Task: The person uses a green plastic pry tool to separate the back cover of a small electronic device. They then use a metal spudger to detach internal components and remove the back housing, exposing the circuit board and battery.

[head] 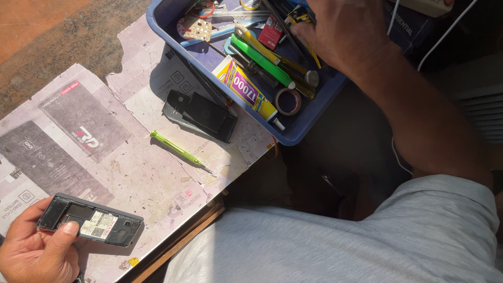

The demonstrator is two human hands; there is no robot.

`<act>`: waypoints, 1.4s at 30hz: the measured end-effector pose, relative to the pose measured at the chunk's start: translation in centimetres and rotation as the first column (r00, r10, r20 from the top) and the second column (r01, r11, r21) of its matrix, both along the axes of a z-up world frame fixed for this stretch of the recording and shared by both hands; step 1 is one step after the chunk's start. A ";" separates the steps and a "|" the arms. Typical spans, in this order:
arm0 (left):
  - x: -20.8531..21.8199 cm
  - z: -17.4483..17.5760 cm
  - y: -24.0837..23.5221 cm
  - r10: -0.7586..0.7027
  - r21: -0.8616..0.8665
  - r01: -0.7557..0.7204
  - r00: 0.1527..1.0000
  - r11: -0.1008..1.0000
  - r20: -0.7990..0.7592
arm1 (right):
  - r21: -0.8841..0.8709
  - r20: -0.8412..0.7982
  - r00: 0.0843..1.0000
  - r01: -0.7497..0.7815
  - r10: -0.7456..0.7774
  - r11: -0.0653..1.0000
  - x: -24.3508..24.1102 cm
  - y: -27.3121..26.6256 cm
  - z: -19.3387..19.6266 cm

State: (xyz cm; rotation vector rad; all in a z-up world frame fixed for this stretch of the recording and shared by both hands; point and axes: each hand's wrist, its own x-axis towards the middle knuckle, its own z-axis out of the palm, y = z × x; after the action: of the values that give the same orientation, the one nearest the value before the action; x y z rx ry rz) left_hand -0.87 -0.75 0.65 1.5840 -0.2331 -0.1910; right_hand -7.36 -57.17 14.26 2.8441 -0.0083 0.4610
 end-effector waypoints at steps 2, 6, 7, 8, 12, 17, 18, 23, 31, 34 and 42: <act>-0.1 0.0 0.1 -0.003 0.004 0.003 1.000 1.000 0.007 | 0.166 -0.090 0.994 -0.045 0.060 0.985 0.0 1.2 -0.1; -0.1 0.1 0.1 -0.029 -0.045 0.029 1.000 0.999 0.010 | 0.464 -0.273 0.959 0.056 0.083 0.884 1.1 3.4 -1.4; 0.0 0.1 0.1 -0.030 -0.051 0.030 1.000 0.998 0.002 | 0.472 -0.251 0.965 0.051 0.079 0.880 1.4 3.6 -1.7; -0.1 0.1 0.1 -0.034 -0.049 0.034 0.999 0.998 -0.003 | 0.510 -0.252 0.965 0.065 0.076 0.858 1.6 3.5 -1.9; 0.1 0.2 0.4 -0.063 -0.023 0.063 0.998 0.998 0.006 | 0.599 -0.283 0.957 0.121 0.067 0.791 2.2 2.4 -1.9; 0.2 -0.1 0.6 -0.084 -0.005 0.084 0.996 0.996 0.008 | 0.776 -0.366 0.930 0.281 0.039 0.564 2.1 0.4 0.1; 0.2 -0.1 0.7 -0.084 -0.005 0.084 0.996 0.996 0.003 | 0.812 -0.363 0.930 0.289 0.052 0.508 1.9 0.0 0.5; 0.3 -0.4 0.8 -0.085 -0.017 0.085 0.996 0.996 0.011 | 0.867 -0.313 0.946 0.247 0.088 0.433 0.7 -0.4 1.7; 0.2 -0.2 0.6 -0.053 -0.050 0.053 0.998 0.997 -0.014 | 0.802 -0.208 0.956 0.046 0.207 0.596 0.3 4.4 0.3; 0.2 -0.4 0.8 -0.060 -0.049 0.058 0.998 0.997 -0.030 | 0.803 -0.436 0.885 0.301 0.164 0.515 0.2 4.6 -0.1; 0.3 -0.4 0.6 -0.057 -0.037 0.056 0.998 0.998 -0.039 | 0.413 0.046 0.976 -0.215 0.215 0.885 4.0 0.5 -0.3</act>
State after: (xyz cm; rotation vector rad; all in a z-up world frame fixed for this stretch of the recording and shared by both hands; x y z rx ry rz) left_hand -0.53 -0.13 0.26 1.5375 -0.2492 -0.2610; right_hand -3.40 -56.67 13.99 3.2847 0.2413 0.5618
